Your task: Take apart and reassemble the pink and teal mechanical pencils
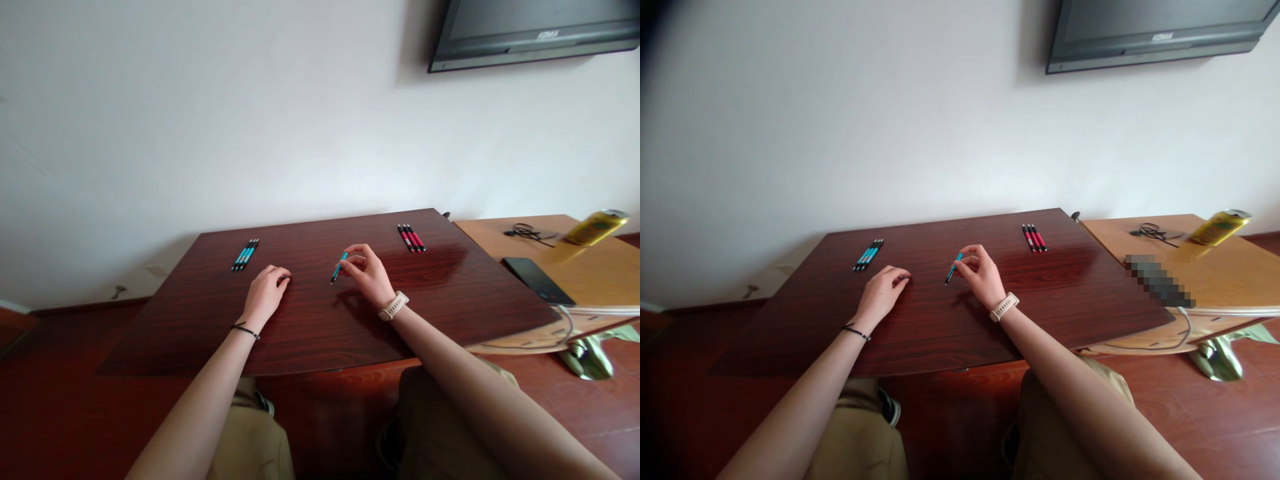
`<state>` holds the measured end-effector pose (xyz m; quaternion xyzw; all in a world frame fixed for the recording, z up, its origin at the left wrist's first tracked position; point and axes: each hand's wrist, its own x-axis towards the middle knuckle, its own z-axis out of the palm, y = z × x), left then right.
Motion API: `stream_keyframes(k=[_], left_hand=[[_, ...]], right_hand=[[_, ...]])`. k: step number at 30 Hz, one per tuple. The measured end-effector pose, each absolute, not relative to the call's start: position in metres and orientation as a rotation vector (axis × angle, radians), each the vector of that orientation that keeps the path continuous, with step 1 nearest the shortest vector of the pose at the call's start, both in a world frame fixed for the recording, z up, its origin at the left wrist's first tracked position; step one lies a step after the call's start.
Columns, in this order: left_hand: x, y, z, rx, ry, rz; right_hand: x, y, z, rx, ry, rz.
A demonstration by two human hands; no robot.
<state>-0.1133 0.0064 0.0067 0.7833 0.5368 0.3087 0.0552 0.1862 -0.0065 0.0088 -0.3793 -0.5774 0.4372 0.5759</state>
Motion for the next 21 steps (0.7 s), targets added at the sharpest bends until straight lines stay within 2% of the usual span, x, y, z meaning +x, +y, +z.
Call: stream_keyframes(k=[4,10,21], left_hand=[[-0.106,0.007,0.005,2.245,1.595,1.009],[-0.061,-0.014,0.009,1.601,1.225,1.159],[-0.024,-0.034,0.024,0.591,0.842,1.035]], right_hand=[[0.186,-0.005,0.01,-0.88,-1.255,1.077],[0.183,-0.006,0.012,-0.87,-1.202,1.079],[0.181,-0.009,0.011,-0.804,-1.239,1.109]])
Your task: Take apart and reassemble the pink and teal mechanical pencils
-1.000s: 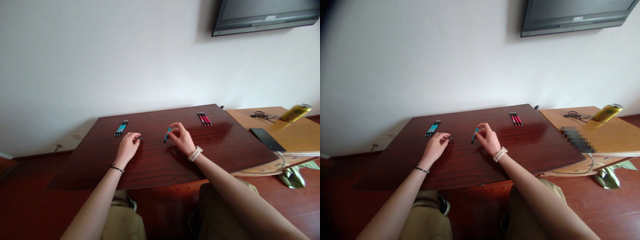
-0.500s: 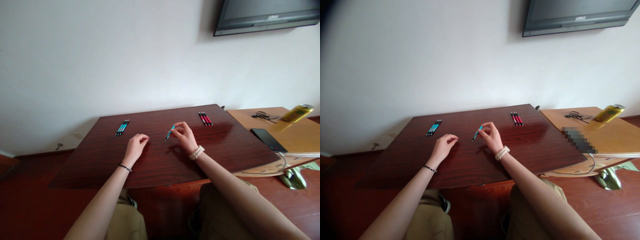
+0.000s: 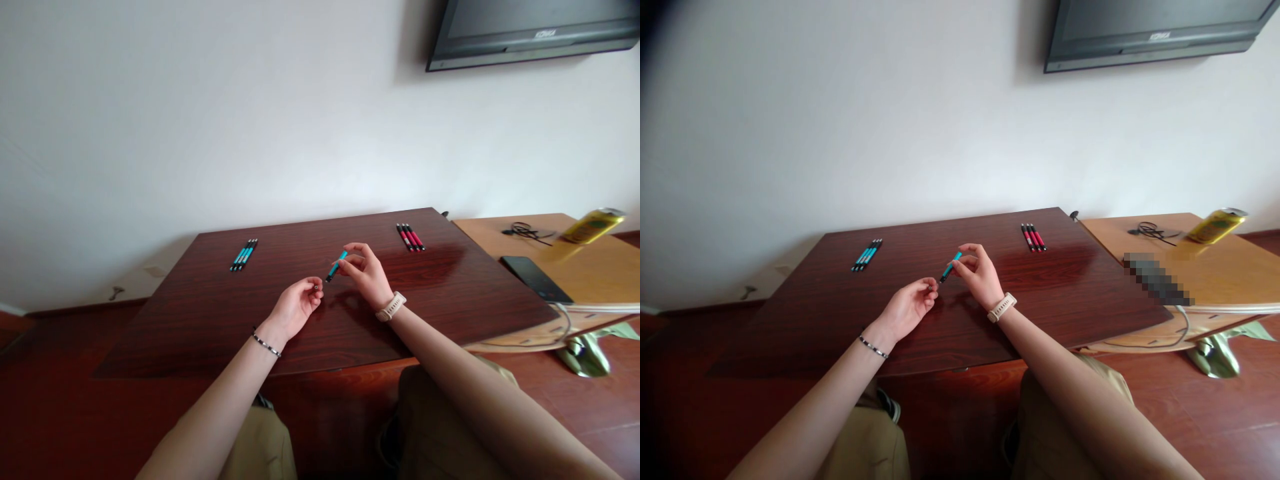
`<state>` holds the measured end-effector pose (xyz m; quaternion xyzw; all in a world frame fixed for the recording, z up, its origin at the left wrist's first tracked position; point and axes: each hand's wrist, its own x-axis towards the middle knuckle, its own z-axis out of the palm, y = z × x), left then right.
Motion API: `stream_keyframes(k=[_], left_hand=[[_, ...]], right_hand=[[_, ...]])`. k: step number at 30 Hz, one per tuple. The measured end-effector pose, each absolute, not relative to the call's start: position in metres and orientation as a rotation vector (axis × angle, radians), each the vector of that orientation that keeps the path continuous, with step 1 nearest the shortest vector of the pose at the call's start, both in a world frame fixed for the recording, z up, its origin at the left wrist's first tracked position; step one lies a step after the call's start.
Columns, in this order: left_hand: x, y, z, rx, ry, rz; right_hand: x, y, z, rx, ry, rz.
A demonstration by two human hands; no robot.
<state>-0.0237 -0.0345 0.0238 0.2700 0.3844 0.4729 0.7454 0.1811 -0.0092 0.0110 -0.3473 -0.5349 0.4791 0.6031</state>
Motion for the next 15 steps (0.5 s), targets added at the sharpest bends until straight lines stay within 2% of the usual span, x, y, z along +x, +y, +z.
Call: stream_keyframes(k=[5,10,15], left_hand=[[-0.021,-0.037,0.026,0.549,0.83,0.939],[-0.016,-0.044,0.027,0.874,0.862,0.927],[-0.022,-0.041,0.025,0.982,0.92,0.997]], right_hand=[[0.179,-0.011,0.011,-0.81,-1.331,1.13],[0.179,-0.014,0.015,-0.856,-1.527,1.029],[0.205,-0.004,0.019,-1.151,-1.762,0.66]])
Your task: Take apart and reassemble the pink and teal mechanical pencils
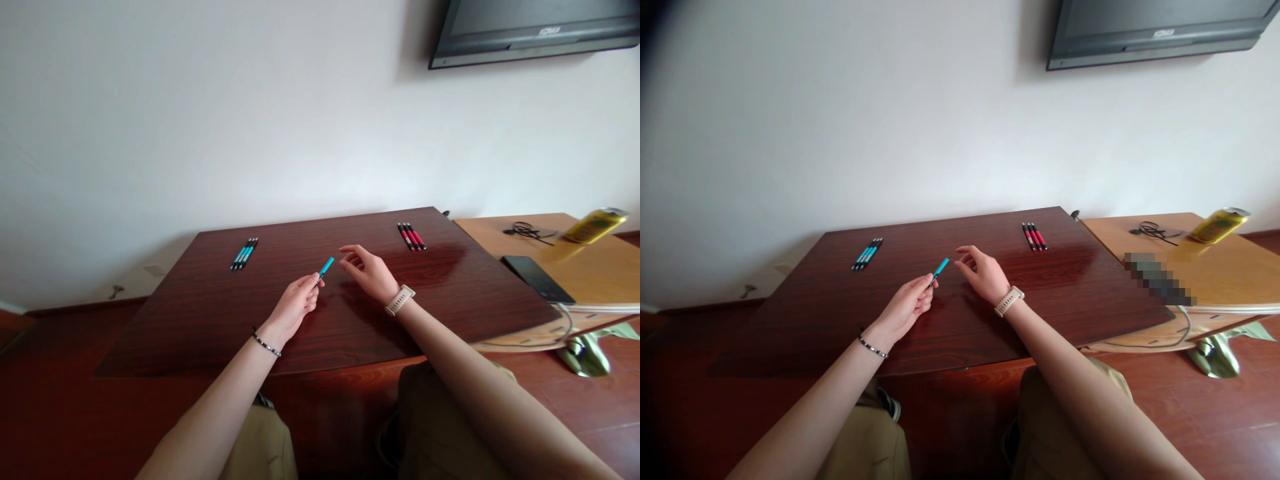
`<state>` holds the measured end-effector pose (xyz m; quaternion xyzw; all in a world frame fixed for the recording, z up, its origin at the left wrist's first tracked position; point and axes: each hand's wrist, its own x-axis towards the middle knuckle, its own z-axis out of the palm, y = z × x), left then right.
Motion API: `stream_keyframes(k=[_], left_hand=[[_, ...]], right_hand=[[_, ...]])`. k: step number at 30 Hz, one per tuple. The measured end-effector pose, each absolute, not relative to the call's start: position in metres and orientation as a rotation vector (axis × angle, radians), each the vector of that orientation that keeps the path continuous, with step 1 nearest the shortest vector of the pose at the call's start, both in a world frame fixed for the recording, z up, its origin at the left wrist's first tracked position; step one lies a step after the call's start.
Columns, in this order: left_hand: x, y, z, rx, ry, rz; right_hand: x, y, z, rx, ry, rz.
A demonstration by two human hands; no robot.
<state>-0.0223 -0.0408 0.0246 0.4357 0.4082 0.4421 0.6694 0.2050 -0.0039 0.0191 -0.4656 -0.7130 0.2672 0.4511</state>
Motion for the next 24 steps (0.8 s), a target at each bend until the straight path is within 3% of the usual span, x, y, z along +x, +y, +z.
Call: stream_keyframes(k=[3,7,24], left_hand=[[-0.028,-0.037,0.024,0.965,0.915,0.999],[-0.03,-0.035,0.023,0.902,0.885,0.987],[-0.029,-0.037,0.024,0.997,0.912,0.958]], right_hand=[[0.222,0.004,0.015,-1.391,-1.966,0.346],[0.228,0.007,0.009,-1.618,-2.125,0.228],[0.232,0.008,0.016,-1.551,-1.747,0.479]])
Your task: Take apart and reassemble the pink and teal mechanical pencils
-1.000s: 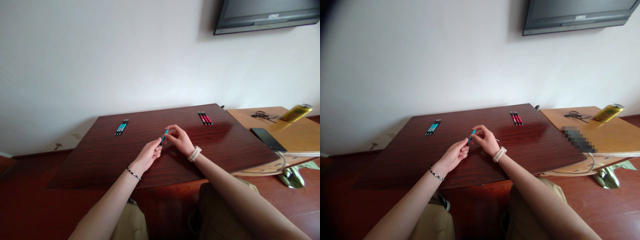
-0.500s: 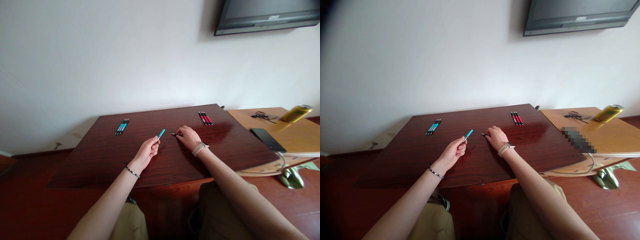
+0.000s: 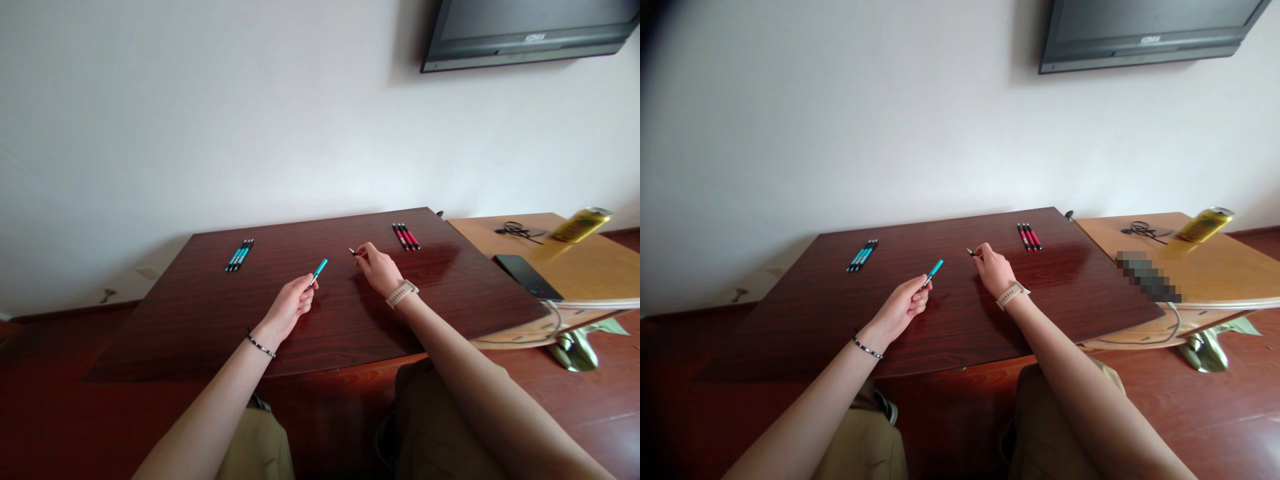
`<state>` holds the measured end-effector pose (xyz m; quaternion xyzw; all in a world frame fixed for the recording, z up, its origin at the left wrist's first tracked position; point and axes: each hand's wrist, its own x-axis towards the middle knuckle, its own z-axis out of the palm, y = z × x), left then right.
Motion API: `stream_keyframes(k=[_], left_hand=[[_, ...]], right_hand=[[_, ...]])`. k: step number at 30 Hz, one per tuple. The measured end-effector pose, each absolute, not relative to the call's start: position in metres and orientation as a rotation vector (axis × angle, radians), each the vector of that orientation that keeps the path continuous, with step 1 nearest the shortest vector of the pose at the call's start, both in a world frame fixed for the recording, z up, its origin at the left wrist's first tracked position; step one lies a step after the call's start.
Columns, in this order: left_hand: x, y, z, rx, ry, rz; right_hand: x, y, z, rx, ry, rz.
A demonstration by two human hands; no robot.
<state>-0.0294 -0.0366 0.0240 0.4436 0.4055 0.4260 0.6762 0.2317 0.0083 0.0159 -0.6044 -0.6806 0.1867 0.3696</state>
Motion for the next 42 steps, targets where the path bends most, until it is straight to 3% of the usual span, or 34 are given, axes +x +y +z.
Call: stream_keyframes(k=[6,9,16,42], left_hand=[[-0.027,-0.041,0.029,1.049,0.928,0.951],[-0.027,-0.041,0.028,1.06,0.916,0.946],[-0.027,-0.04,0.025,1.077,0.887,0.922],[-0.026,-0.037,0.029,1.061,0.881,0.956]], right_hand=[[0.225,0.01,0.022,-0.969,-1.146,1.114],[0.219,0.008,0.026,-0.796,-0.954,1.263],[0.208,0.005,0.025,-0.67,-0.812,1.313],[0.194,-0.017,0.026,-0.797,-1.081,1.445]])
